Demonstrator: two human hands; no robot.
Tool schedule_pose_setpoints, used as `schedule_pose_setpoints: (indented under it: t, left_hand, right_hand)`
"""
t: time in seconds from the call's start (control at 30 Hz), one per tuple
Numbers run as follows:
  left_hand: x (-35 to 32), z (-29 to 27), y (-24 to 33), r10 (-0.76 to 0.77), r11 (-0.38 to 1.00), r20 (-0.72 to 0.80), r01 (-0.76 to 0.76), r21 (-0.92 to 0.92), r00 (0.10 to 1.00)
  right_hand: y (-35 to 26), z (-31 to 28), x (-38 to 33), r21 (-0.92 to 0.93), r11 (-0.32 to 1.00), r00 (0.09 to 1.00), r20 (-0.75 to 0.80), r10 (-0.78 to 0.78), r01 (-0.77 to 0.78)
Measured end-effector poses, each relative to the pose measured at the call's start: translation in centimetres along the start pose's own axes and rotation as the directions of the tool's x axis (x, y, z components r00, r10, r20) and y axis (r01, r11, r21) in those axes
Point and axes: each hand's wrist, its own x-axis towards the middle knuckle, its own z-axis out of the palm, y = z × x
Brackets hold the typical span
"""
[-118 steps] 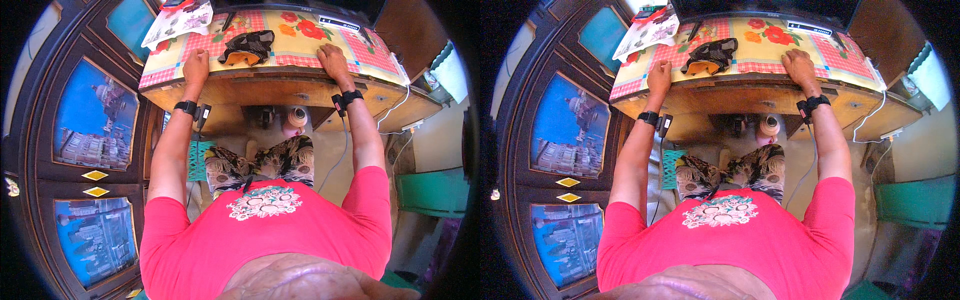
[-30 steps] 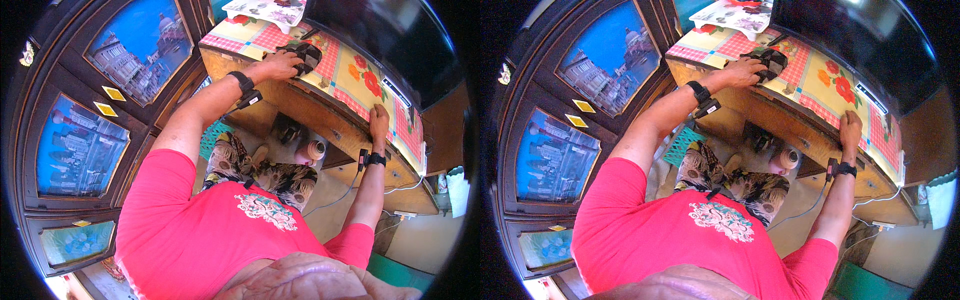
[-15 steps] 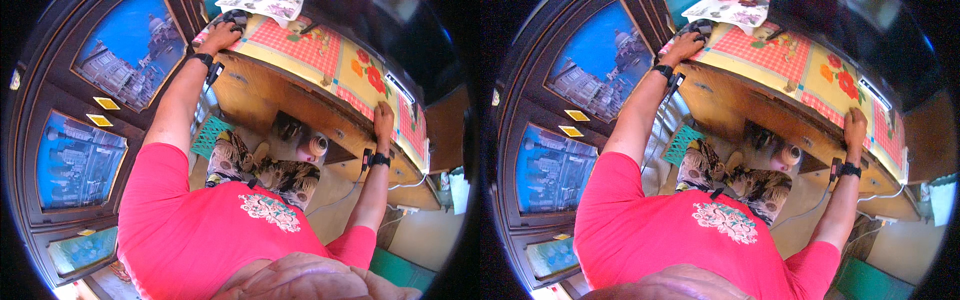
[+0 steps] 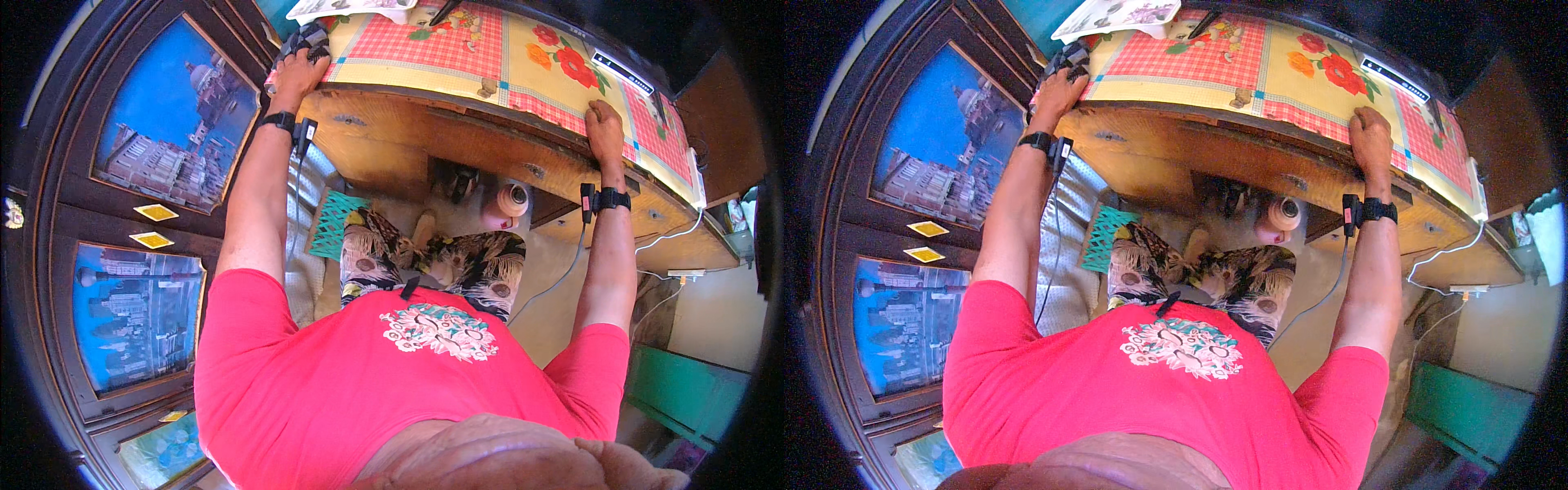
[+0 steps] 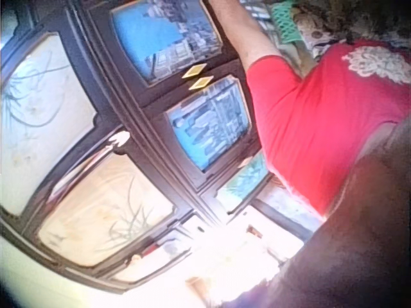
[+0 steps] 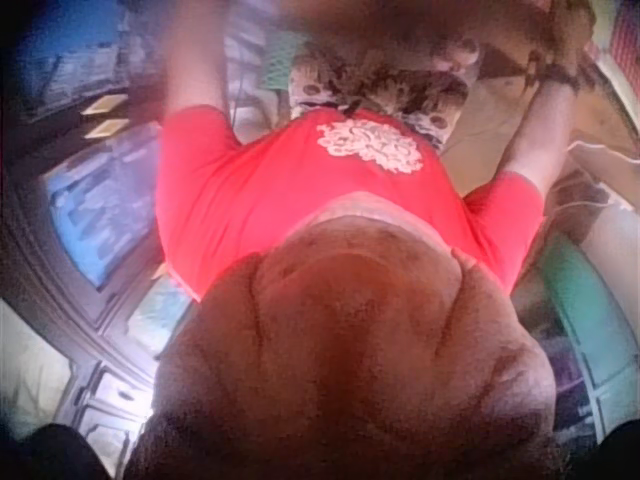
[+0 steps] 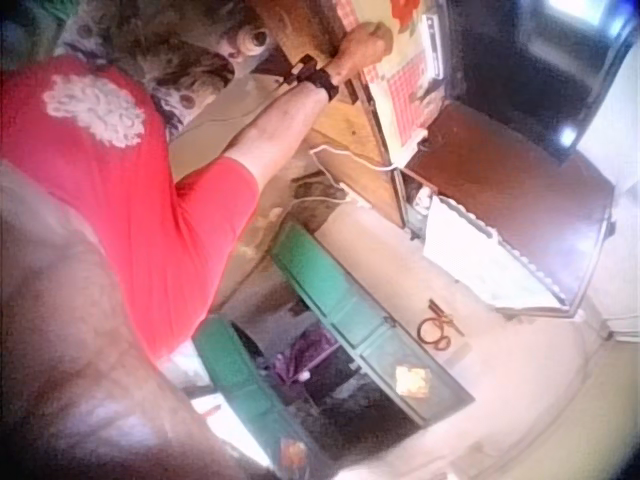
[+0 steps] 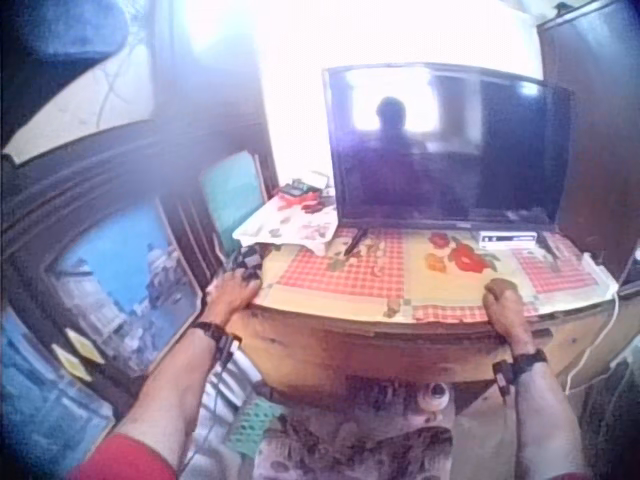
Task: The person wipes the glass panels of a wooden cabinet and the surface of a nearby table using a cloth. They repeatedly wipe the same areas, switching between the cabinet and the table throughout the clip.
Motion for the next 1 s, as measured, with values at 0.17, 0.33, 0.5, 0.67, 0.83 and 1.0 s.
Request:
schedule_pose_setpoints:
  t: [0.17,0.33,0.5,0.67,0.83,1.0]
  left_hand:
    - [-3.6,-2.2,4.1,-0.06,0.997,-0.012,0.061,0.04,0.998]
    - [-6.3,-2.5,9.2,0.022,1.0,-0.063,-0.022,0.007,0.998]
    - [-8.7,-2.2,15.2,0.154,0.988,-0.112,-0.155,-0.003,0.982]
    - [-11.3,-1.6,22.3,0.356,0.931,-0.151,-0.364,-0.033,0.922]
    - [-14.1,-1.1,30.0,0.499,0.843,-0.197,-0.525,-0.116,0.844]
    - [-15.7,-0.7,34.6,0.539,0.797,-0.233,-0.58,-0.17,0.809]
  right_hand:
    - [-0.8,0.1,0.0,-0.007,0.999,0.999,-0.017,0.034,-0.034]
    - [-1.1,-0.1,-0.2,-0.046,0.999,0.999,-0.018,0.027,-0.028]
    - [-0.8,0.3,-0.2,-0.051,0.998,0.999,-0.047,0.019,-0.021]
    - [-0.8,0.8,-0.2,-0.035,0.998,0.995,-0.086,0.042,-0.046]
    - [-1.4,0.2,-0.3,-0.059,0.994,0.994,-0.063,0.086,-0.089]
    - [-1.3,-0.1,-0.4,-0.033,0.998,0.994,-0.096,0.05,-0.054]
